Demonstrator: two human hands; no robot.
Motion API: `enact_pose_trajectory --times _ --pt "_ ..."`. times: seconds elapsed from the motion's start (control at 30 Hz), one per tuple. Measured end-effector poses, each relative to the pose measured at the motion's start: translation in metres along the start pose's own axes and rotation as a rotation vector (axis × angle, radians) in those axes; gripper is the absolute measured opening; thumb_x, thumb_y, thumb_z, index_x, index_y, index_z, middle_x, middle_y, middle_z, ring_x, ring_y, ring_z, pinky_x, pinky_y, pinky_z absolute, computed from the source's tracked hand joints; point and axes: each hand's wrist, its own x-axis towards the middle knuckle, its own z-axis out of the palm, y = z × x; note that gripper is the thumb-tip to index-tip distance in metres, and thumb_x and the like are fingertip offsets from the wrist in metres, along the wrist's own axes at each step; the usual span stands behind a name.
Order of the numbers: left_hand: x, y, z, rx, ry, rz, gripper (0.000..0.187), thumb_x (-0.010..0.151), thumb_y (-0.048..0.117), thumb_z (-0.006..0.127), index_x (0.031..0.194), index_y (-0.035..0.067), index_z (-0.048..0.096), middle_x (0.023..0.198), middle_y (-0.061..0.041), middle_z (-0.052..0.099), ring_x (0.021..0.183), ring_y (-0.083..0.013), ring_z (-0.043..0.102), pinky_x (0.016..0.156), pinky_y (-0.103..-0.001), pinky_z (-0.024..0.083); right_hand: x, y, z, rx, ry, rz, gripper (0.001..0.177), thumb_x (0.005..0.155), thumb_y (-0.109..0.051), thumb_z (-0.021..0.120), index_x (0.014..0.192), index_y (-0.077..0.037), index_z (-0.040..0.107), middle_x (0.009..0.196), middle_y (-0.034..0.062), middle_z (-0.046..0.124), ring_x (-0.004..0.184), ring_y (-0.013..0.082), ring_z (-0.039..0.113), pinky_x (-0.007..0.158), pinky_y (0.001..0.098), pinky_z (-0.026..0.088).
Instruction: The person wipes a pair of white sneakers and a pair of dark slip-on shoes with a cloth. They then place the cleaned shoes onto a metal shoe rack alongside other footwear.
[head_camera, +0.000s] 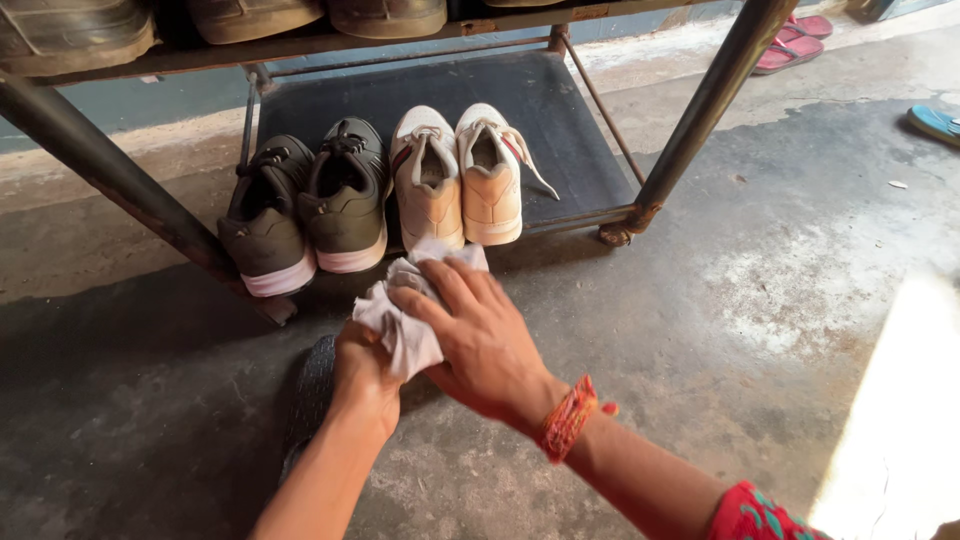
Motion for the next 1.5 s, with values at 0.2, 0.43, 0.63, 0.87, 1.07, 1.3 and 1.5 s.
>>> enact_pose_trajectory --times 0.2,0.43,0.63,0.87,1.07,1.3,1.5 --pt "-0.006 0.013 0.007 0.417 0.067 -0.089 0.032 0.094 0.018 0.065 0.123 0.009 0.055 0.121 -0.006 0.065 0.116 -0.0237 0.063 0.099 -0.059 0.055 0.051 0.008 -0.003 0.158 -0.532 0.639 0.036 0.102 -0.043 0.063 0.127 -0.017 0.067 0.115 0.0133 0.065 0.103 0.0306 0.068 0.095 0.0432 0.054" --pt "-0.011 0.023 -0.015 0.255 0.091 -0.266 0.03 0.098 0.029 0.044 0.124 0.021 0.057 0.121 -0.003 0.064 0.114 -0.023 0.061 0.103 -0.063 0.046 0.01 -0.016 0.005 0.065 -0.047 0.079 0.048 0.075 -0.03 0.072 0.119 -0.013 0.068 0.11 0.0184 0.067 0.095 0.0392 0.067 0.08 0.0487 0.055" --pt "-0.012 0.014 -0.027 0.264 0.075 -0.172 0.021 0.1 0.027 0.058 0.12 0.022 0.056 0.122 0.001 0.061 0.118 -0.021 0.055 0.102 -0.07 0.045 0.019 0.032 0.05 0.406 -0.485 0.817 0.039 0.097 -0.036 0.057 0.109 -0.002 0.072 0.101 0.0241 0.074 0.095 0.0392 0.071 0.087 0.048 0.054" --pt "-0.039 0.027 -0.009 0.313 0.23 -0.318 0.057 0.088 0.057 0.052 0.141 0.037 0.049 0.136 -0.001 0.057 0.124 -0.032 0.056 0.098 -0.068 0.045 -0.018 -0.01 0.042 0.686 -0.13 0.395 0.034 0.096 -0.022 0.053 0.122 -0.005 0.067 0.121 0.0217 0.067 0.112 0.0366 0.065 0.097 0.0463 0.051" --pt "-0.065 0.021 -0.023 0.507 0.274 -0.295 0.095 0.069 0.051 0.08 0.147 0.017 0.038 0.139 -0.014 0.059 0.128 -0.0356 0.06 0.102 -0.064 0.05 -0.062 -0.014 0.067 0.729 -0.194 0.72 0.033 0.096 -0.023 0.055 0.123 -0.004 0.059 0.118 0.0223 0.059 0.111 0.0384 0.06 0.096 0.0454 0.048" --pt "-0.065 0.017 -0.075 0.582 0.159 -0.304 0.091 0.065 0.038 0.088 0.132 -0.012 0.051 0.131 -0.026 0.062 0.128 -0.0326 0.062 0.109 -0.053 0.045 -0.093 0.052 0.107 0.713 -0.389 0.95 0.034 0.096 -0.023 0.052 0.124 -0.005 0.061 0.116 0.0206 0.07 0.11 0.0368 0.069 0.097 0.0425 0.052" --pt "-0.058 0.011 -0.085 0.493 0.309 -0.306 0.077 0.065 0.034 0.088 0.113 -0.015 0.052 0.127 -0.027 0.061 0.126 -0.0328 0.062 0.111 -0.057 0.05 -0.107 -0.001 0.105 0.673 -0.082 0.822 0.035 0.097 -0.024 0.052 0.125 -0.003 0.058 0.125 0.0216 0.064 0.112 0.0369 0.062 0.097 0.0445 0.051"
